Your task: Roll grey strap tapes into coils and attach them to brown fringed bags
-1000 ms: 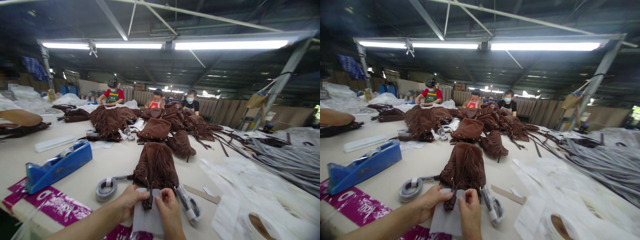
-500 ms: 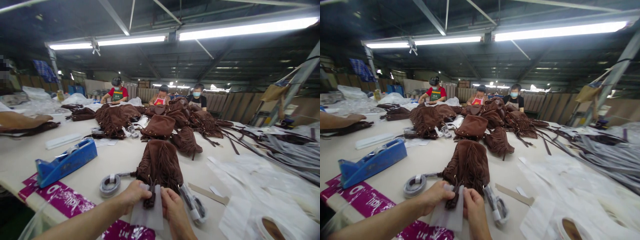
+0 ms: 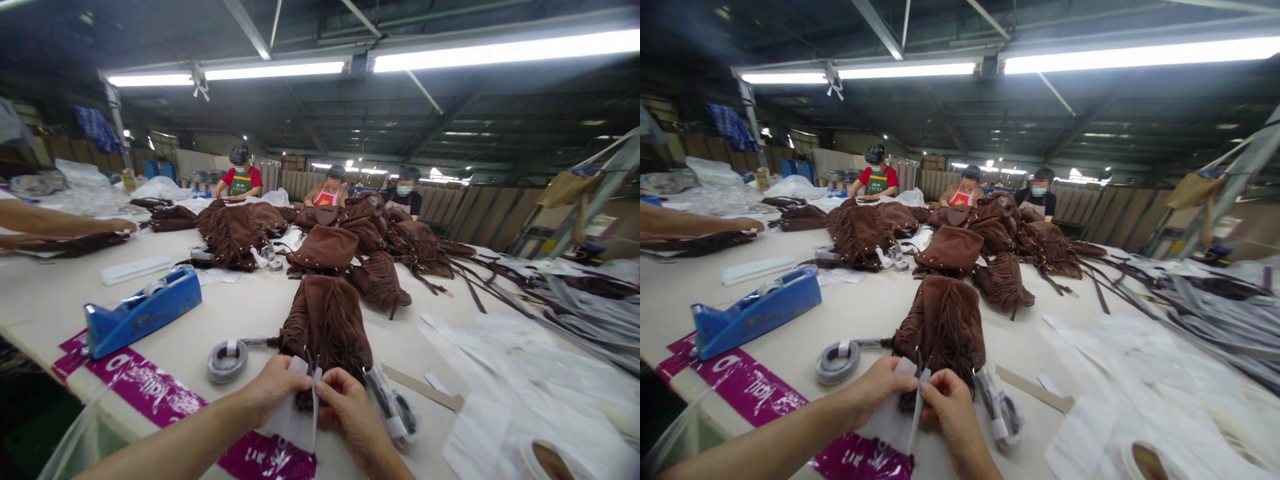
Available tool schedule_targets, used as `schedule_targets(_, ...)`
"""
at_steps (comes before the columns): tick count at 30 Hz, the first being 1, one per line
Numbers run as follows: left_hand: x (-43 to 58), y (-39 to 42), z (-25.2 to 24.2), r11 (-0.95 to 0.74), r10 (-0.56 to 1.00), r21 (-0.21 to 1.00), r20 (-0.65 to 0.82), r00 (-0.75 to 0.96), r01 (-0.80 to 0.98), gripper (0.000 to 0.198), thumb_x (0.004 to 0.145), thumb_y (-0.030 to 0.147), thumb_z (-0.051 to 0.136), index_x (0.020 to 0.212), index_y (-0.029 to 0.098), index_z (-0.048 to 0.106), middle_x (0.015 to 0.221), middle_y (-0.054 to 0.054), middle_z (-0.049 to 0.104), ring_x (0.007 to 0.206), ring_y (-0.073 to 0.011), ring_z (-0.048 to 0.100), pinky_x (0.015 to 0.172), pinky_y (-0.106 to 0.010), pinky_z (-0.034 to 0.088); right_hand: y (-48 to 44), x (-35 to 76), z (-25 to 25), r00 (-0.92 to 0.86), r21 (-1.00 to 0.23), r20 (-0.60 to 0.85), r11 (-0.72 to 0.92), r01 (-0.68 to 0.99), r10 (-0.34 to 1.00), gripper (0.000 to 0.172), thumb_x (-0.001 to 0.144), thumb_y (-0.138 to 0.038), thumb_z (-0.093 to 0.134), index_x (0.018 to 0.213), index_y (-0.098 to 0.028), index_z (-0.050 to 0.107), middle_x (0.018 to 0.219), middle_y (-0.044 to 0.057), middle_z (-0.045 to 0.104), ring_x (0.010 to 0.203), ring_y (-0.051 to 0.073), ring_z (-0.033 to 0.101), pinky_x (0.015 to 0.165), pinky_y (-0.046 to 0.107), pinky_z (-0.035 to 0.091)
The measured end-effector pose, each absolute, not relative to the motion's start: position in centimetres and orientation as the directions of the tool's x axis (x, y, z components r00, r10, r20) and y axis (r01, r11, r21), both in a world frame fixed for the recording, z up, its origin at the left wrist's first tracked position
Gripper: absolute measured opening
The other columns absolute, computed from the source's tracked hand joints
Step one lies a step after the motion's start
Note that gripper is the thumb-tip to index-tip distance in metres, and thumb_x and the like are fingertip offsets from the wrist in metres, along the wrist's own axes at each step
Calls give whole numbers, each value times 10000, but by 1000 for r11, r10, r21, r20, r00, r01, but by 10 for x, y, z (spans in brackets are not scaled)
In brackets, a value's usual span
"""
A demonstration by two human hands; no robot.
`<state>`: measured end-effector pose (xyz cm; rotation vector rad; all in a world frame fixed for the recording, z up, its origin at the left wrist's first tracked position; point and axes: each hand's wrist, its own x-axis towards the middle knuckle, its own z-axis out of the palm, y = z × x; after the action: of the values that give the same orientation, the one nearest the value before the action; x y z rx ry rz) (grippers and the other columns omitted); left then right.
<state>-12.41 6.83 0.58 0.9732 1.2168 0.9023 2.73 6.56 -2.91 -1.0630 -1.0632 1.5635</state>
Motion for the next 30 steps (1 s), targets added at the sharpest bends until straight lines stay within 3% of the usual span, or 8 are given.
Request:
schedule_targets(5,-131,64,2,317,942,947,-306,140,-61,334,456,148,595,790,150,581,635,32,599,585,-143,520,527,-228,401,64,27,-34,-264,-962,-167,-216,-168,950,460,616,-558,783,759,-202,531,630,-37,599,551,131,560,510,223,448)
schedule_targets(9,-130,64,-2,287,956,958,-286,71,-13,297,451,93,597,734,165,543,576,72,552,556,-114,476,501,-200,351,64,34,-43,-272,-996,-80,-89,-19,959,375,676,-528,718,810,-213,564,624,-17,637,519,149,556,472,226,389)
schedule_targets(13,-128,66,-1,300,952,954,-300,57,18,269,460,82,603,705,164,528,548,80,531,552,-112,465,486,-197,326,67,45,-50,-171,-995,-55,-39,92,984,309,716,-503,649,723,-217,533,516,-40,565,431,125,457,422,221,291)
schedule_targets(18,-126,65,3,313,947,950,-311,74,-9,272,468,84,606,723,155,547,580,62,569,582,-124,498,517,-203,357,69,49,-55,-89,-990,-17,-4,139,996,283,717,-474,632,673,-230,495,481,-58,501,424,121,413,416,228,260)
schedule_targets(23,-125,65,1,328,940,943,-320,120,-54,303,462,73,585,758,134,598,636,19,629,623,-158,559,576,-237,421,64,42,-53,-10,-990,36,37,137,999,321,715,-507,646,655,-233,490,503,-53,496,461,134,449,433,236,305)
schedule_targets(26,-126,66,-2,307,950,950,-302,81,-51,316,461,53,573,764,134,603,629,27,621,621,-154,554,572,-237,419,61,39,-48,-99,-997,37,43,64,994,382,723,-580,648,696,-211,551,578,-27,538,513,141,489,452,234,351)
schedule_targets(30,-127,66,-5,284,958,958,-282,49,-36,326,464,35,564,772,130,608,624,36,612,613,-144,539,554,-226,403,62,41,-43,-267,-990,-89,-114,-83,960,528,786,-686,526,758,-167,624,698,47,623,630,167,575,477,220,401)
